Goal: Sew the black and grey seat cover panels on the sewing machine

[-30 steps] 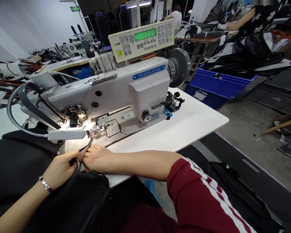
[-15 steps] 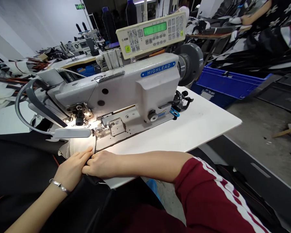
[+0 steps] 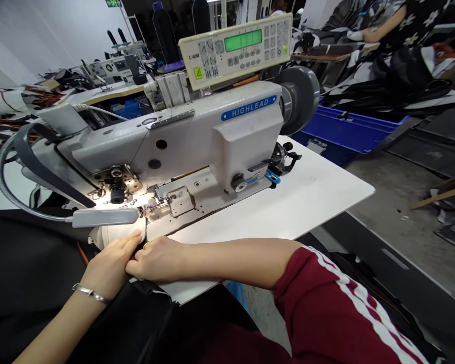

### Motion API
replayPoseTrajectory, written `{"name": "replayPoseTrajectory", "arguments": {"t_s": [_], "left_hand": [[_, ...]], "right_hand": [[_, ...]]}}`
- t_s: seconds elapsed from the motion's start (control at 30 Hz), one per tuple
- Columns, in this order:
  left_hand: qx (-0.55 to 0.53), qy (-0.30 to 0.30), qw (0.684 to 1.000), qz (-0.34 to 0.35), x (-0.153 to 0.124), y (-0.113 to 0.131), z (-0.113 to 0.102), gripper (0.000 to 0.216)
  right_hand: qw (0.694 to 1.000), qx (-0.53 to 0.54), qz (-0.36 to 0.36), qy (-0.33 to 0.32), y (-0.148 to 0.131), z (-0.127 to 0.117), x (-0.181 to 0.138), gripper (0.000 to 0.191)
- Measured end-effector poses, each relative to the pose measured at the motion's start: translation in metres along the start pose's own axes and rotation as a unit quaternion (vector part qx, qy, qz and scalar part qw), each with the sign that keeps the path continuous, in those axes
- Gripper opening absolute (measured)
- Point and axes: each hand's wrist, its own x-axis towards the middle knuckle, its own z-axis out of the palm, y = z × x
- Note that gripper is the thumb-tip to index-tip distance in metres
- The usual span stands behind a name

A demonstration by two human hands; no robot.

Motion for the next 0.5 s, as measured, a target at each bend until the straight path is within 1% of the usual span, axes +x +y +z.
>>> {"name": "replayPoseTrajectory", "arguments": {"t_s": [0.17, 0.3, 0.5], "left_hand": [[0.003, 0.014, 1.0, 0.011, 0.009, -0.008, 0.007, 0.051], [0.008, 0.024, 0.999, 0.029, 0.018, -0.013, 0.009, 0.048], [0.028, 0.044, 0.999, 0.014, 0.027, -0.006, 0.002, 0.045]], "right_hand": [[1.0, 0.001, 0.014, 0.005, 0.004, 0.004, 0.001, 0.013], [1.0, 0.007, 0.019, 0.006, 0.008, 0.006, 0.002, 0.015], [0.999, 0.014, 0.035, 0.005, 0.012, 0.009, 0.004, 0.017]]}}
